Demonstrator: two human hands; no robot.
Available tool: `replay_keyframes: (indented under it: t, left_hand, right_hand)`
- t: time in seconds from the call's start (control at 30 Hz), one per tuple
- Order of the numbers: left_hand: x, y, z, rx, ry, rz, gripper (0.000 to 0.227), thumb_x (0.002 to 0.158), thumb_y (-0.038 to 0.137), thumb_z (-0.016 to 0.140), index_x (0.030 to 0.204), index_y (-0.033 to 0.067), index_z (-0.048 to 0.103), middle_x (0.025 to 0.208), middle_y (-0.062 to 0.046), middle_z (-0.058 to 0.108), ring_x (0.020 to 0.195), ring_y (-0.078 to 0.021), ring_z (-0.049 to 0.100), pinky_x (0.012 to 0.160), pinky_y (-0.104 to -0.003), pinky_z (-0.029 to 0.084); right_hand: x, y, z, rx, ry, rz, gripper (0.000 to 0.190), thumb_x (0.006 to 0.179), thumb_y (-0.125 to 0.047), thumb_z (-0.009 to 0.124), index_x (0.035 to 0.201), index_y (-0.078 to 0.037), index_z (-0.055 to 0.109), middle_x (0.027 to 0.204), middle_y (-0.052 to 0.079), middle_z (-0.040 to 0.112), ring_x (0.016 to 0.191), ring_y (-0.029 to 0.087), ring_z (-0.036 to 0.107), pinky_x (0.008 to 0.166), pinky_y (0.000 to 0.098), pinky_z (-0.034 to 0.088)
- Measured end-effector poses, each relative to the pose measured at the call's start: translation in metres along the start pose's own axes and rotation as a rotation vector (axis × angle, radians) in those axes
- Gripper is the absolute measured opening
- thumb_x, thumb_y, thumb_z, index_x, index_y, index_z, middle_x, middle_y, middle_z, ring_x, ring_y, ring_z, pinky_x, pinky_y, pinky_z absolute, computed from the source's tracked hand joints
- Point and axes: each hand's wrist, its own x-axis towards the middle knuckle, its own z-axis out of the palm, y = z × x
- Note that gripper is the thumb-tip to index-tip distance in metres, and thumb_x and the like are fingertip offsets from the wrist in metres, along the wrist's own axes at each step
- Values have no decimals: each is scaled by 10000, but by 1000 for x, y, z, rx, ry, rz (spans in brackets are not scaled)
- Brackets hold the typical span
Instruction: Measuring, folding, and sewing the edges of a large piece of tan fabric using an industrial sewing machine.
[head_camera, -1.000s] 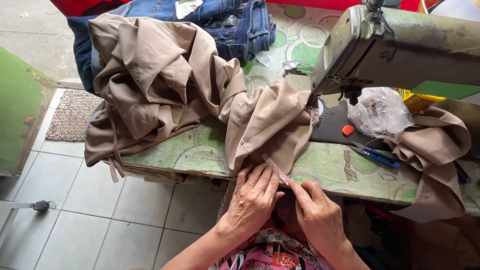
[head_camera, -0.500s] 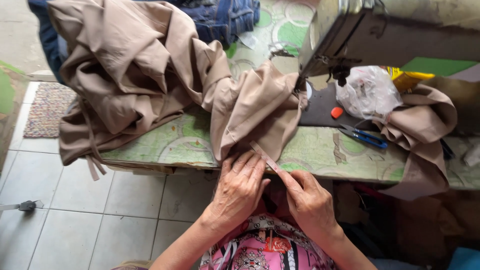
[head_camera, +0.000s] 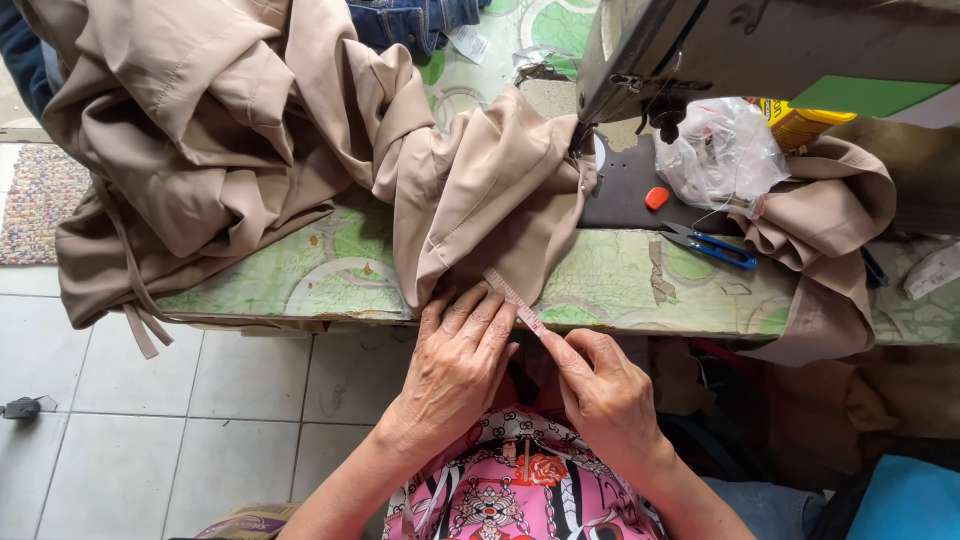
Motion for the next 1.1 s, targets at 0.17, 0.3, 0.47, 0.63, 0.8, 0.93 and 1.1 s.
replay_keyframes:
  t: [0.17,0.3,0.47,0.63,0.8,0.93,1.1]
  left_hand:
    - [2,1,-2,29,5,14,339,996,175,612,1295,15,619,1292,-131,647,1264,-321,581,1053,-488,410]
    - [1,1,0,41,-11,14,350,992,195,622,1301,30,624,1290,-120,644,1274,-317,577,1033,-498,412]
    - [1,2,1,43,4,12,340,982,182,634,1289,35,635,1287,-118,645,1268,-320,582,1053,-503,407]
    - [2,2,4,53,47,49,311,984,164,601,1265,38,643,1268,-129,651,1248,-322,597,1039,-491,408]
    - [-2,2,16,130,37,26,397,877,194,688,1252,71,640,1340,-190,625,1250,-333,582,1044,-504,414]
    - [3,5,18,181,64,45,315,910,203,629,1184,49,642,1284,-180,632,1206,-327,587,1003,-487,427]
    - [-2,4,30,150,30,46,297,964,200,560,1203,29,608,1326,-253,598,1343,-402,526,1109,-520,404]
  right_hand:
    - [-5,1,0,9,-30,7,363,970,10,644,1321,-79,677,1048,89,618,899,221,653,787,344,574]
    - [-10,3,2,6,-39,19,399,948,35,648,1325,-91,676,1050,81,613,886,214,648,785,345,575]
    - [-7,2,-1,7,-51,13,394,955,29,641,1331,-85,668,1031,81,609,880,216,643,774,342,567]
    - [7,4,-10,17,-30,-17,365,978,-12,612,1335,-74,656,1060,110,628,902,266,662,816,372,568]
    - [40,52,-30,-93,20,48,330,941,-21,672,1268,-60,656,1152,119,650,1007,301,622,933,411,514]
    - [77,125,-3,-316,-9,-25,430,867,102,657,1287,13,638,1186,177,651,1035,343,609,951,436,539]
    - [88,192,33,-386,-244,-42,496,901,83,484,1388,36,563,1368,253,612,1223,397,572,1051,475,472]
